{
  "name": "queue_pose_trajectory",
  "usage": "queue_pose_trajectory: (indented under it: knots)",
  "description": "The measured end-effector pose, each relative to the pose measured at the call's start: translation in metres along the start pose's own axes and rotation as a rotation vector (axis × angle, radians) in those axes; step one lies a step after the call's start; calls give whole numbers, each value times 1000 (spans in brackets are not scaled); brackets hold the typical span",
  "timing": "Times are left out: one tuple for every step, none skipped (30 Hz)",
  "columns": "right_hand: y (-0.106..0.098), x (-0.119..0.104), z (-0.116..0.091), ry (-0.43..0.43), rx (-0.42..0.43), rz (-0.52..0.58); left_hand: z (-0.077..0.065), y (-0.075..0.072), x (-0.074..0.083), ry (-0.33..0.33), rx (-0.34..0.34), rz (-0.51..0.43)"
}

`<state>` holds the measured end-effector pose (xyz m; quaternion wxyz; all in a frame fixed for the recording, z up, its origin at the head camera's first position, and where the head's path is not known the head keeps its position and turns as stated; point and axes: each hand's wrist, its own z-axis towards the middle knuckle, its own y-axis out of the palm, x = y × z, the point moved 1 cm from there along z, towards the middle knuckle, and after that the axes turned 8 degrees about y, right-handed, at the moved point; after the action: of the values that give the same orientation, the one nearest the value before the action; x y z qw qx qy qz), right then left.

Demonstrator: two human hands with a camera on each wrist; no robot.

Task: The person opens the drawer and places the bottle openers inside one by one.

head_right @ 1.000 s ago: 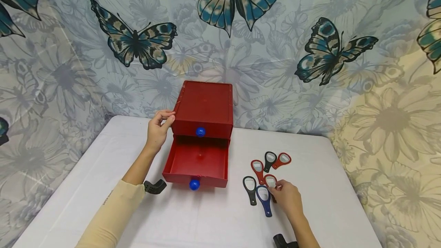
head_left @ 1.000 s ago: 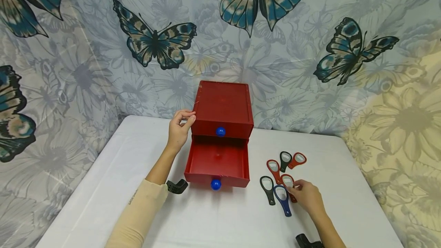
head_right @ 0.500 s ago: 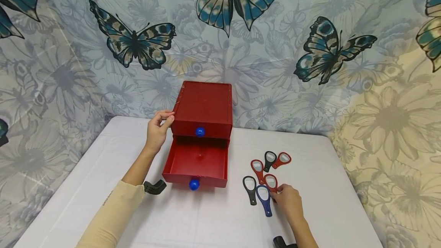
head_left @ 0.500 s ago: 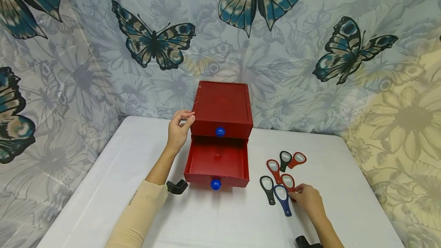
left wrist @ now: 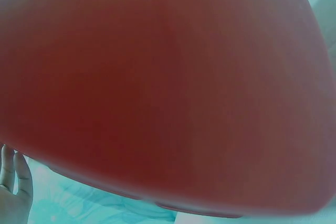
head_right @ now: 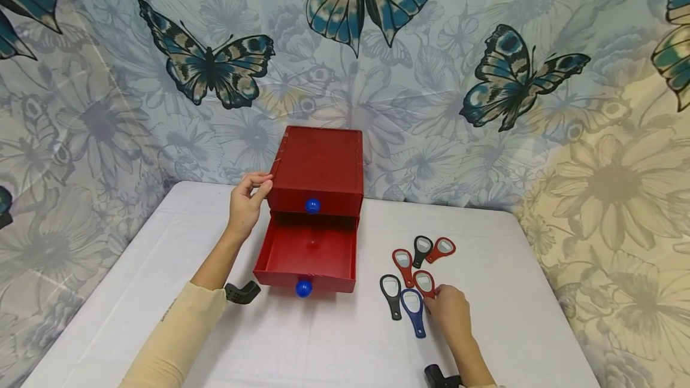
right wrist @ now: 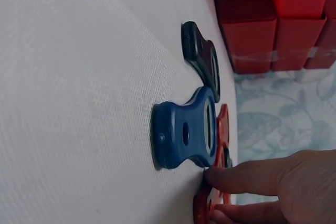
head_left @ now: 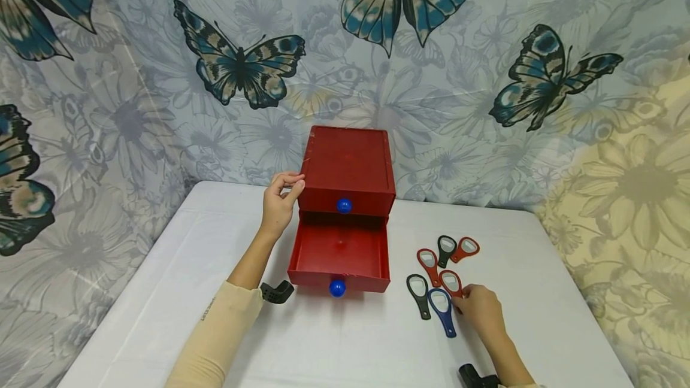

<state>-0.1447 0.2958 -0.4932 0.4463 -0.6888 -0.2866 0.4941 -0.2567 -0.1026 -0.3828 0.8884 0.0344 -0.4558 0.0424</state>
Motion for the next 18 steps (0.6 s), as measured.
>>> queue_pose_trajectory:
  knots:
    - [-1,0,0,-4,1,0,0,0,0,0,0,-1]
    - [-1,0,0,-7,1,-1,0,0,0,-1,0,-3]
    - [-2,0,1,-8,-1,-2,0,0,0,1,0,-4]
    - [-2,0,1,-8,-3,-3,0,0,-1,2,-1,-6]
    - [-3,-1,1,-8,-4,-5,0,0,-1,3,-1,-7]
    - [-4,0,2,-5,-8,-4,0,0,-1,3,-2,-10]
    - [-4,0,3,-1,-13,-1,0,0,-1,3,-2,-14]
    - [-4,0,3,3,-18,3,0,0,-1,3,-2,-16]
    - [-4,1,4,7,-21,10,0,1,-1,4,-3,-17]
    - [-4,2,4,12,-25,18,0,1,-1,2,-3,-18]
    - [-4,3,4,18,-28,31,0,1,-1,1,-3,-20]
    - [-3,4,5,25,-30,44,0,1,-1,-1,-3,-20]
    - [-3,6,6,30,-33,57,0,1,-1,-1,-2,-18]
    - [-2,8,6,36,-35,71,0,1,-1,-2,-2,-15]
    - [-2,9,7,44,-38,88,0,1,-1,-3,-1,-13]
    - [-1,10,7,52,-44,105,0,0,-1,-4,-1,-11]
    - [-1,11,8,62,-50,126,0,0,-1,-4,0,-10]
    - [-2,12,8,70,-57,143,0,0,-2,-4,1,-9]
